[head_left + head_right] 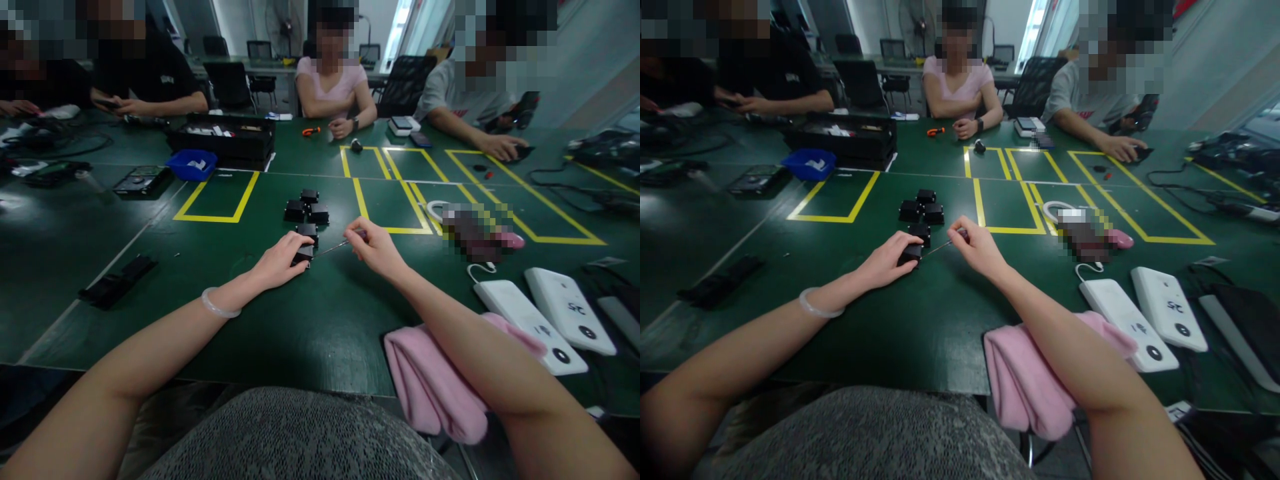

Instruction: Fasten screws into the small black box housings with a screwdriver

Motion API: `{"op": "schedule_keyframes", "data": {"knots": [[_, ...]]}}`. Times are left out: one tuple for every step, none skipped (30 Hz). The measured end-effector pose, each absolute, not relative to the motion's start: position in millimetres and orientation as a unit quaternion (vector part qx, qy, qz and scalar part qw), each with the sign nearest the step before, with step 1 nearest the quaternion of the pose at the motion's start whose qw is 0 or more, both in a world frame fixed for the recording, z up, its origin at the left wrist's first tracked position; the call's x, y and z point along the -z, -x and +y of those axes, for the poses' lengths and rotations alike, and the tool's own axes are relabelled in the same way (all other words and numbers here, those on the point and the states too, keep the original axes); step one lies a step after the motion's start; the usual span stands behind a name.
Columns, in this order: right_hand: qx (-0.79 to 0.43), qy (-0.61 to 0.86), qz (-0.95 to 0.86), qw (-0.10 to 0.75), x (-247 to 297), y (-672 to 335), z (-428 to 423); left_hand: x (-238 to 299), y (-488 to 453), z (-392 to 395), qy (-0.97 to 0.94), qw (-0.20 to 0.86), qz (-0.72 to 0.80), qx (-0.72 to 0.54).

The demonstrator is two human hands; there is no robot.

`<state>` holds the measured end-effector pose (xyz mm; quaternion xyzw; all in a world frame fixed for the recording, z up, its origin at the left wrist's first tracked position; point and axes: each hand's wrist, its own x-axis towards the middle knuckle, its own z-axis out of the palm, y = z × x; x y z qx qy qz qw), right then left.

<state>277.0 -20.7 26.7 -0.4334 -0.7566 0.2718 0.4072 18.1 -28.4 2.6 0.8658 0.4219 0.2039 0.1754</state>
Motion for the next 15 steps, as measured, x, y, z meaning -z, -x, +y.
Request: {"op": "schedule_keyframes", "data": {"knots": [[-0.275, 0.434, -0.756, 0.405, -26.4, -277.2, -20.6, -1.9, -18.2, -28.5, -0.865, 0.177, 0.423, -0.206], [-0.276, 0.435, -0.754, 0.408, -26.1, -277.4, -20.6, -1.1, -18.3, -28.5, -0.863, 0.178, 0.424, -0.209], [-0.281, 0.434, -0.753, 0.407, -25.8, -277.5, -20.7, -0.3, -18.4, -28.5, -0.863, 0.177, 0.424, -0.213], [-0.284, 0.434, -0.753, 0.406, -25.6, -277.6, -20.9, 0.3, -18.6, -28.6, -0.862, 0.177, 0.424, -0.216], [-0.285, 0.436, -0.750, 0.408, -25.6, -277.7, -21.1, 0.9, -18.6, -28.6, -0.861, 0.179, 0.424, -0.215], [-0.285, 0.438, -0.749, 0.407, -25.5, -277.6, -21.3, 1.2, -18.7, -28.7, -0.860, 0.181, 0.426, -0.213], [-0.285, 0.439, -0.749, 0.406, -25.6, -277.6, -21.6, 1.5, -18.7, -28.7, -0.860, 0.183, 0.425, -0.212], [-0.284, 0.442, -0.748, 0.406, -25.7, -277.5, -21.8, 1.7, -18.7, -28.8, -0.860, 0.184, 0.424, -0.215], [-0.287, 0.443, -0.747, 0.404, -25.8, -277.5, -22.0, 1.9, -18.6, -28.9, -0.861, 0.185, 0.421, -0.218], [-0.288, 0.443, -0.747, 0.405, -25.9, -277.4, -22.3, 2.0, -18.6, -29.0, -0.860, 0.186, 0.421, -0.220], [-0.290, 0.442, -0.747, 0.403, -26.0, -277.5, -22.6, 2.2, -18.6, -29.1, -0.859, 0.187, 0.421, -0.222], [-0.291, 0.442, -0.748, 0.401, -26.1, -277.6, -22.9, 2.5, -18.7, -29.3, -0.860, 0.189, 0.420, -0.220], [-0.292, 0.442, -0.747, 0.401, -26.2, -277.8, -23.3, 2.7, -18.8, -29.4, -0.859, 0.189, 0.421, -0.221], [-0.293, 0.442, -0.748, 0.398, -26.3, -278.0, -23.9, 3.0, -18.9, -29.6, -0.859, 0.189, 0.420, -0.222], [-0.293, 0.442, -0.749, 0.397, -26.5, -278.3, -24.5, 3.2, -19.0, -29.9, -0.859, 0.189, 0.420, -0.222]]}}
